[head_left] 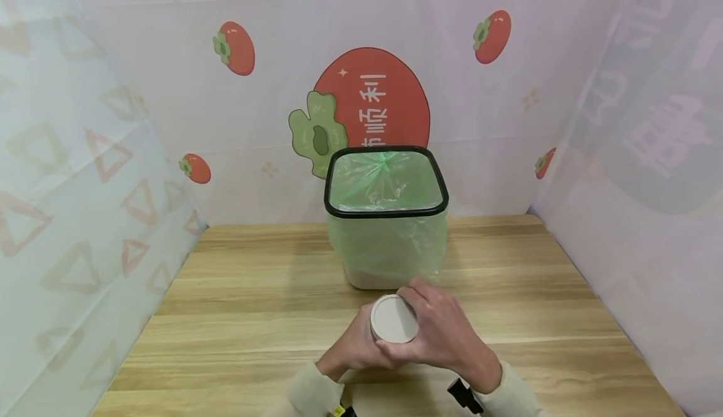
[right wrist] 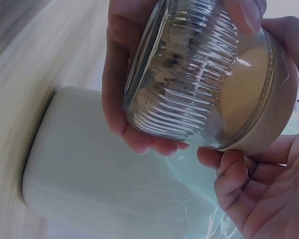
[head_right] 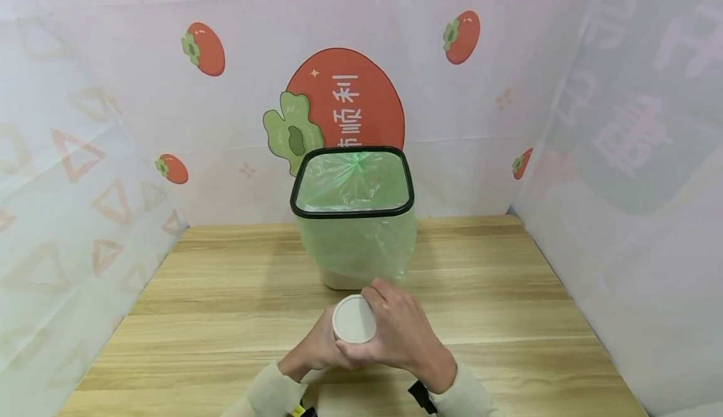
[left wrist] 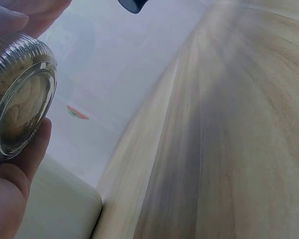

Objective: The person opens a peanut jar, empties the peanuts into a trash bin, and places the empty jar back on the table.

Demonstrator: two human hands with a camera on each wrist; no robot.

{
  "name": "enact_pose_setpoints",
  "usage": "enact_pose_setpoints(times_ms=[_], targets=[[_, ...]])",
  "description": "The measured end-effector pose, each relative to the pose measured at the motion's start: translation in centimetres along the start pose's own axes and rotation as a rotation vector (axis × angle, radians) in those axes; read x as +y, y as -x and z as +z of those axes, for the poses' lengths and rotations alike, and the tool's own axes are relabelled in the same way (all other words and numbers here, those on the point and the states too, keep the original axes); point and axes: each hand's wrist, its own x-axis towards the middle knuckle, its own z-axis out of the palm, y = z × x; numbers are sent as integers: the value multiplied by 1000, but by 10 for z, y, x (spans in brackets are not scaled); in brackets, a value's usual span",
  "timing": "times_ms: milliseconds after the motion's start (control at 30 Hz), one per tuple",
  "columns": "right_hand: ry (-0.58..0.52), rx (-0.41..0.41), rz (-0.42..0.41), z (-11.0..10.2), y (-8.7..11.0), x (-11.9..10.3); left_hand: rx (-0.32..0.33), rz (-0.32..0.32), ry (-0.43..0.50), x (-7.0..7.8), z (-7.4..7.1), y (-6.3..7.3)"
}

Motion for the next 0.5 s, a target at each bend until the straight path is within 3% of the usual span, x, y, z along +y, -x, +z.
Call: enact_pose_setpoints(times_ms=[267,500], targets=[[-19,-23,-36,-2,-2,1,-5,7,-4,2,-1,2],[-141,-67,-114,-6,-4,0,-88,-6,41,6,-3,9]])
